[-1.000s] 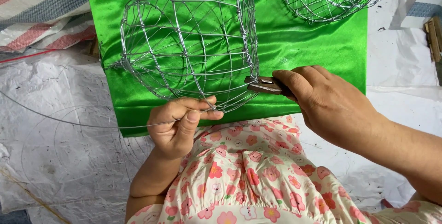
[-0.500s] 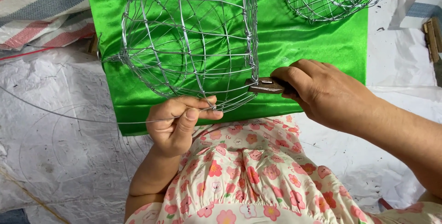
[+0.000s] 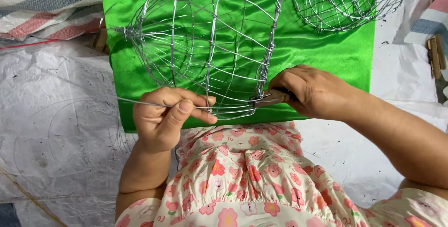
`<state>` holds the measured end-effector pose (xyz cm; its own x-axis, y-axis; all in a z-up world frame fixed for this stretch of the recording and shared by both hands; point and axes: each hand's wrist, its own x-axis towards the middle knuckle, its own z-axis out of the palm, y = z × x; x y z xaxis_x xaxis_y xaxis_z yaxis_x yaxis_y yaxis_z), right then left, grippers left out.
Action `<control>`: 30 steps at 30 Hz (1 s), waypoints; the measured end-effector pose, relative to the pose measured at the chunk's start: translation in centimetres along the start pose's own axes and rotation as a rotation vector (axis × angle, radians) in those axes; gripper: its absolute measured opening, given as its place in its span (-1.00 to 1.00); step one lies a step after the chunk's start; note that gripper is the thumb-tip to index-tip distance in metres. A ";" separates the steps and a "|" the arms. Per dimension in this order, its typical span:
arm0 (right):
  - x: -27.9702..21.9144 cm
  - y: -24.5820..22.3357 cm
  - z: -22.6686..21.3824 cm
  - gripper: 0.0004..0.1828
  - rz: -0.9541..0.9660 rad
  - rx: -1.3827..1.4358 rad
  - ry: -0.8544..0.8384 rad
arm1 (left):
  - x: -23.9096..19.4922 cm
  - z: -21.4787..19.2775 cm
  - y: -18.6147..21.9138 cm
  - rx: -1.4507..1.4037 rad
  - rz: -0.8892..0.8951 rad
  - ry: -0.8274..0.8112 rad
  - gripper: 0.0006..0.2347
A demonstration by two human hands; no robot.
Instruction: Constructing a wire basket by bending, twisting, and cutting metal wire using pliers.
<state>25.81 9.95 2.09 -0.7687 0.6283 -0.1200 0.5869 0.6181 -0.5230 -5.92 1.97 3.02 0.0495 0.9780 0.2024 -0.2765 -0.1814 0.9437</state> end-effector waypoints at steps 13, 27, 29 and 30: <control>-4.7 -2.4 -3.9 -0.57 0.292 0.026 -0.046 | 4.3 0.9 3.2 0.060 -0.132 -0.216 -0.87; -6.9 -3.0 -5.1 -0.67 0.507 0.388 -0.110 | 9.8 -4.0 9.3 0.232 -0.130 -0.234 -0.88; -6.6 -2.6 -4.7 -0.67 0.509 0.365 -0.125 | 11.4 -2.9 11.3 0.333 -0.119 -0.257 -0.90; -6.7 -2.6 -4.5 -0.67 0.542 0.349 -0.140 | 12.1 -2.4 12.1 0.417 -0.126 -0.301 -0.92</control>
<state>30.61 6.23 8.01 -0.4269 0.7257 -0.5395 0.8011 0.0267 -0.5979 -10.93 11.89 16.27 0.3484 0.9331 0.0893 0.1513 -0.1500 0.9770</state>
